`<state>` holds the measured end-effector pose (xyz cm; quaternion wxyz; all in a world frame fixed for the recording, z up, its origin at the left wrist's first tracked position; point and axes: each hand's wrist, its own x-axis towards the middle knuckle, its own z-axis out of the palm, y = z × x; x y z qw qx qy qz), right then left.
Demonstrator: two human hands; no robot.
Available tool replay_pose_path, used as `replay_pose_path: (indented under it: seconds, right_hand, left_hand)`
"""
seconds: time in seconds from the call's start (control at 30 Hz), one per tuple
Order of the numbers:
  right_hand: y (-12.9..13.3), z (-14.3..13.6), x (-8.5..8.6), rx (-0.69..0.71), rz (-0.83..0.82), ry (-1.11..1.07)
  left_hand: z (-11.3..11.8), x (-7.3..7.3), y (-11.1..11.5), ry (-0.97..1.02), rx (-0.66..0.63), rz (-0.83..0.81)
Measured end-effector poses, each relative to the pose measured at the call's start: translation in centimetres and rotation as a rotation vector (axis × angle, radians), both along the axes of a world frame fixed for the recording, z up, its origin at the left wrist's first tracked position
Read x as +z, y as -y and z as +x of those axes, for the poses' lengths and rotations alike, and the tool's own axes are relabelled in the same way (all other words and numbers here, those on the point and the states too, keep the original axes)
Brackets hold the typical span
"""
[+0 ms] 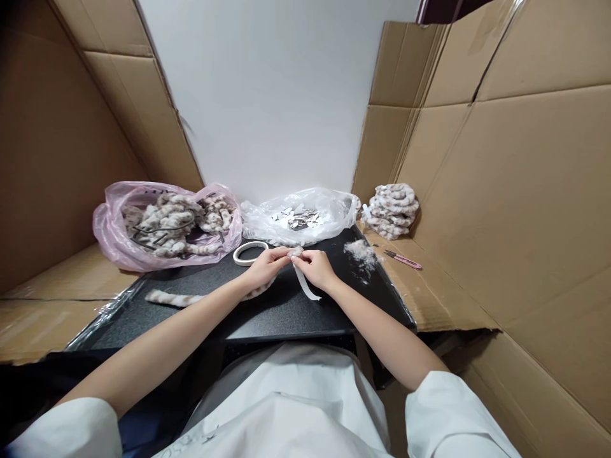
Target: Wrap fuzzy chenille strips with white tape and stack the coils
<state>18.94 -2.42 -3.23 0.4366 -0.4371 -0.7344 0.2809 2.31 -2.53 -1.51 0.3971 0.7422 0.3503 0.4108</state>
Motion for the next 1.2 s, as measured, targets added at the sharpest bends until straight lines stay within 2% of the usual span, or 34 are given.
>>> replay_pose_path:
  seconds: [0.17,0.3,0.4,0.57,0.67,0.87,1.2]
  right_hand:
    - [1.1,0.3,1.4,0.177,0.153,-0.128]
    - [1.1,0.3,1.5,0.259,0.106,-0.195]
    - [0.9,0.1,1.2,0.236,0.077,-0.183]
    - [1.1,-0.2,0.9,0.103,0.211,-0.086]
    - [1.1,-0.3,0.8,0.076,0.249,-0.049]
    - [0.8,-0.3,0.6,0.060,0.218,-0.019]
    - [0.6,-0.5,0.3,0.006,0.191,-0.023]
  left_hand:
    - [-0.1,-0.4,-0.3,0.006,0.018,-0.018]
    - [-0.3,-0.7,-0.4,-0.004,0.024,-0.082]
    - [-0.1,-0.6,-0.1,0.017,0.031,-0.131]
    - [0.3,0.1,0.5,0.107,0.081,-0.256]
    - [0.5,0.0,0.6,0.145,0.096,-0.323]
    - [0.3,-0.6,0.0,0.192,0.038,-0.293]
    - [0.1,-0.7,-0.1,0.149,0.142,-0.247]
